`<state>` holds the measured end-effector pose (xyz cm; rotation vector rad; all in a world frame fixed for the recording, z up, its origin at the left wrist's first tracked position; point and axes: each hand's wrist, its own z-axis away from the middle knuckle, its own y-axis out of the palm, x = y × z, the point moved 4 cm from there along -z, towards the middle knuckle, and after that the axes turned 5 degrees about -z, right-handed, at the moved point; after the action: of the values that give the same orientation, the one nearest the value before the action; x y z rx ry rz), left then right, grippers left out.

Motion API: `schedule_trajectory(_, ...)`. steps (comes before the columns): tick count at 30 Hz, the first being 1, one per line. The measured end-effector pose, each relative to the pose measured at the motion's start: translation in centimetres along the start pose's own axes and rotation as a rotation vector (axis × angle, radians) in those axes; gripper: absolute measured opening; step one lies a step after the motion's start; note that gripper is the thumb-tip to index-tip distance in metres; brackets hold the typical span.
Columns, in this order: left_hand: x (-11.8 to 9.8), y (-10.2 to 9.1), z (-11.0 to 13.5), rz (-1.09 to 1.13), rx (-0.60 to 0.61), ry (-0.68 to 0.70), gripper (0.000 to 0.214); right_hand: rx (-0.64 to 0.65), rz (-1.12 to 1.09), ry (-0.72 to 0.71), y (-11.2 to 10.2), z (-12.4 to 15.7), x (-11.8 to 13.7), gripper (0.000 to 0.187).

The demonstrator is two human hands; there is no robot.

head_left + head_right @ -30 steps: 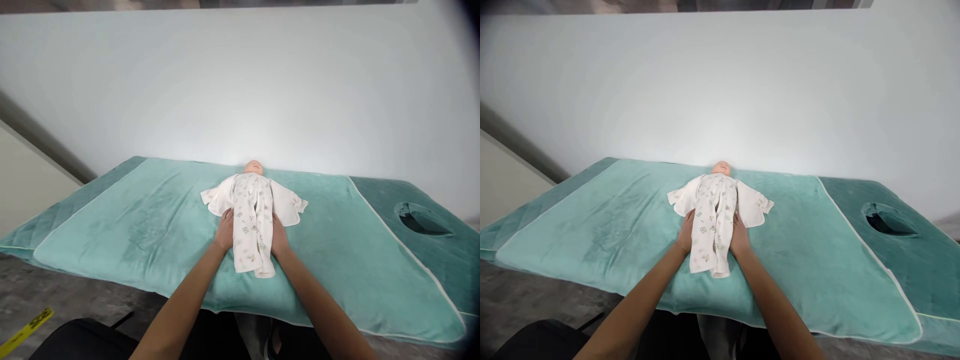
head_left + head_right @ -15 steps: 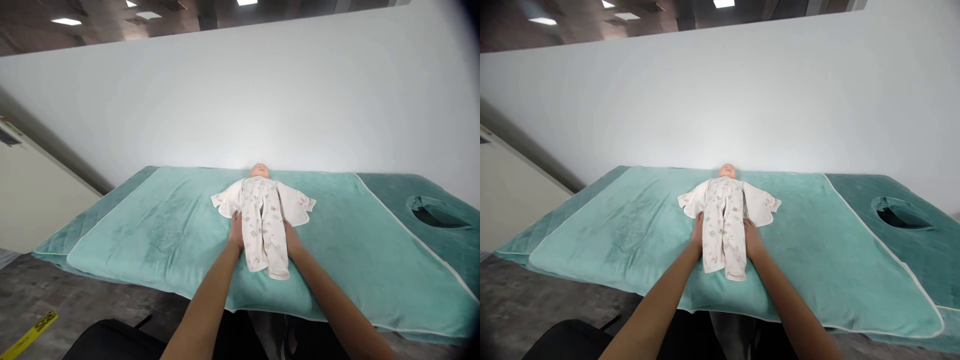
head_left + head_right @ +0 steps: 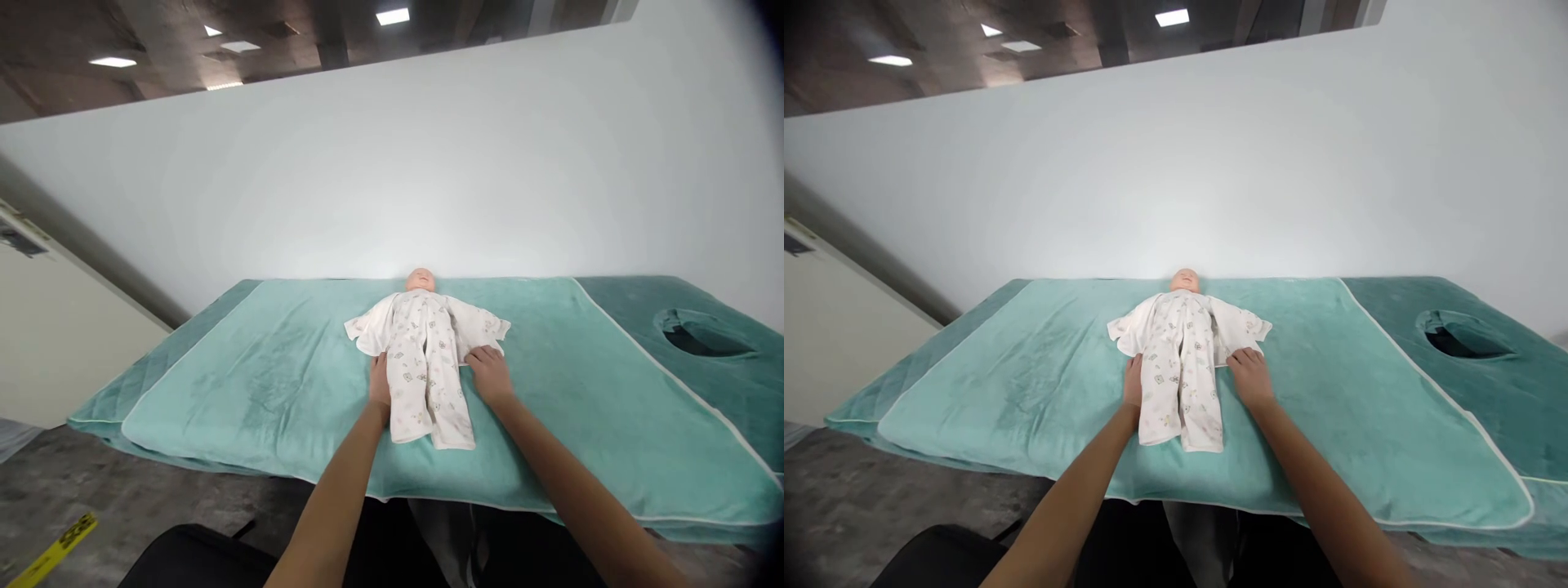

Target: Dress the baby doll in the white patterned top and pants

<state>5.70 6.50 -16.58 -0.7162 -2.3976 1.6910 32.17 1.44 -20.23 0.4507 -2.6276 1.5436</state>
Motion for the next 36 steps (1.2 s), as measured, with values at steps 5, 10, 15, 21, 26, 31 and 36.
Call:
schedule_trajectory(5, 0.8, -0.6, 0.4, 0.008, -0.068, -0.129, 0.024, 0.007, -0.048, 0.052, -2.3, 1.7, -2.4, 0.029)
schedule_trajectory(10, 3.5, -1.3, -0.1, 0.14, -0.293, -0.423, 0.03, -0.154, -0.154, 0.355, -2.4, 1.6, -4.4, 0.033)
schedule_trajectory(15, 6.9, -0.3, -1.7, 0.131, -0.346, -0.648, 0.032, -0.183, -0.116, 0.607, -2.4, 1.1, -6.0, 0.039)
schedule_trajectory(21, 7.9, 2.0, -3.1, -0.029, -0.182, -0.646, 0.046, 0.016, -0.187, 0.78, -2.1, 0.4, -6.9, 0.045)
schedule_trajectory(26, 7.4, 2.1, -3.0, -0.09, -0.15, -0.604, 0.04, -0.021, -0.941, 0.828, -3.9, -3.0, -6.3, 0.028)
schedule_trajectory(31, 7.1, 1.7, -2.8, -0.092, -0.155, -0.607, 0.037, -0.078, -1.371, 0.618, -7.5, -9.8, -0.6, 0.03)
schedule_trajectory(36, 7.3, 1.5, -2.7, -0.022, -0.182, -0.621, 0.036, 0.041, -1.034, 0.206, -6.5, -13.0, 8.3, 0.025)
